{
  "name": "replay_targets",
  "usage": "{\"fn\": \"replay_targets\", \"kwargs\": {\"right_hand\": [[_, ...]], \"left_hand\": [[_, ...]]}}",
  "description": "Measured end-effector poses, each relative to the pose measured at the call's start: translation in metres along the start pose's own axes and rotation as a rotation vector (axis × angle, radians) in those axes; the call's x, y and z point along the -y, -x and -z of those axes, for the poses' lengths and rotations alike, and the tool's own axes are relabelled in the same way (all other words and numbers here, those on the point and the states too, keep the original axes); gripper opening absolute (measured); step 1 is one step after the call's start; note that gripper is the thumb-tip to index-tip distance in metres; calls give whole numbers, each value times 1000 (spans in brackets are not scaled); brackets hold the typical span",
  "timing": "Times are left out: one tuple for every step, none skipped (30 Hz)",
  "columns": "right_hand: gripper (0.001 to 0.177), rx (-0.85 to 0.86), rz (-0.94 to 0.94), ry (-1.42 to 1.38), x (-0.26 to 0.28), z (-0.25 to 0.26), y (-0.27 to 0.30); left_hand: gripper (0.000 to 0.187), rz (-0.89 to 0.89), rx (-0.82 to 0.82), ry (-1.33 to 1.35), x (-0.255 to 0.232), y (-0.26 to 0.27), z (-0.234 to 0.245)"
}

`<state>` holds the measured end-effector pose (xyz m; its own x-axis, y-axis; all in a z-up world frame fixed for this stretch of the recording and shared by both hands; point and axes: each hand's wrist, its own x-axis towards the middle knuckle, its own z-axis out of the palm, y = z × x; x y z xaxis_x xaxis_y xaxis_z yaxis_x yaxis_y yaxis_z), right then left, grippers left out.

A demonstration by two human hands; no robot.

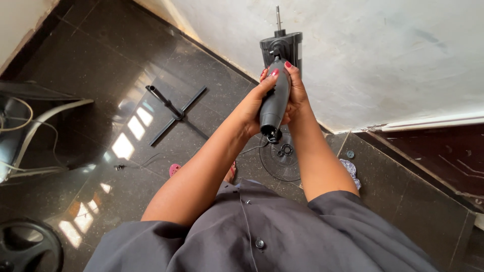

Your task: The person assembles a standing fan by attaching the motor housing to the stand, securing the power cord, and adjusting the control panel. They handle the fan components and the stand, ensuring the parts are properly connected.

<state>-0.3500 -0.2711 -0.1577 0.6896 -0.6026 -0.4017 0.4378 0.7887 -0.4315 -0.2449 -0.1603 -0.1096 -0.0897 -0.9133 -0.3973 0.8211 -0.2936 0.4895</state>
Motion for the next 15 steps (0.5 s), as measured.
{"fn": "replay_targets", "kwargs": {"right_hand": [[58, 20, 15, 56, -1, 4, -1], [59, 41, 31, 111, -2, 7, -2], [59, 33, -6, 95, -2, 11, -4], [59, 24, -41, 78, -2, 14, -6], [59, 14, -76, 61, -2, 17, -8], [57, -7, -20, 106, -2, 20, -10], [56, -28, 37, 150, -4, 24, -12], [54, -52, 97, 193, -5, 26, -14], [52, -84, 121, 204, -5, 29, -16], [49, -121, 143, 215, -5, 32, -17], [47, -157, 165, 225, -5, 36, -18], [48, -161, 178, 230, -3, 38, -20], [49, -166, 190, 235, -2, 39, -20], [50, -171, 203, 242, 0, 41, -20], [49, -159, 234, 244, 0, 42, -19]], "left_hand": [[80, 9, 19, 16, 2, 0, 6], [81, 16, 59, 35, 5, 0, 14], [83, 22, 99, 54, 9, 0, 22], [86, 28, 140, 72, 13, 0, 31], [84, 2, 105, 67, 19, 1, 40], [83, -25, 70, 59, 26, 3, 49], [81, -52, 36, 50, 34, 6, 58], [77, -67, -122, -31, 41, 12, 69], [72, -81, -279, -112, 47, 21, 81], [69, -163, -213, -40, 56, 34, 91], [66, -245, -147, 32, 65, 47, 99], [64, -328, -81, 104, 71, 57, 105], [61, -322, -51, 102, 76, 65, 109], [58, -314, -19, 102, 79, 73, 111], [56, -307, 12, 102, 81, 77, 112]]}}
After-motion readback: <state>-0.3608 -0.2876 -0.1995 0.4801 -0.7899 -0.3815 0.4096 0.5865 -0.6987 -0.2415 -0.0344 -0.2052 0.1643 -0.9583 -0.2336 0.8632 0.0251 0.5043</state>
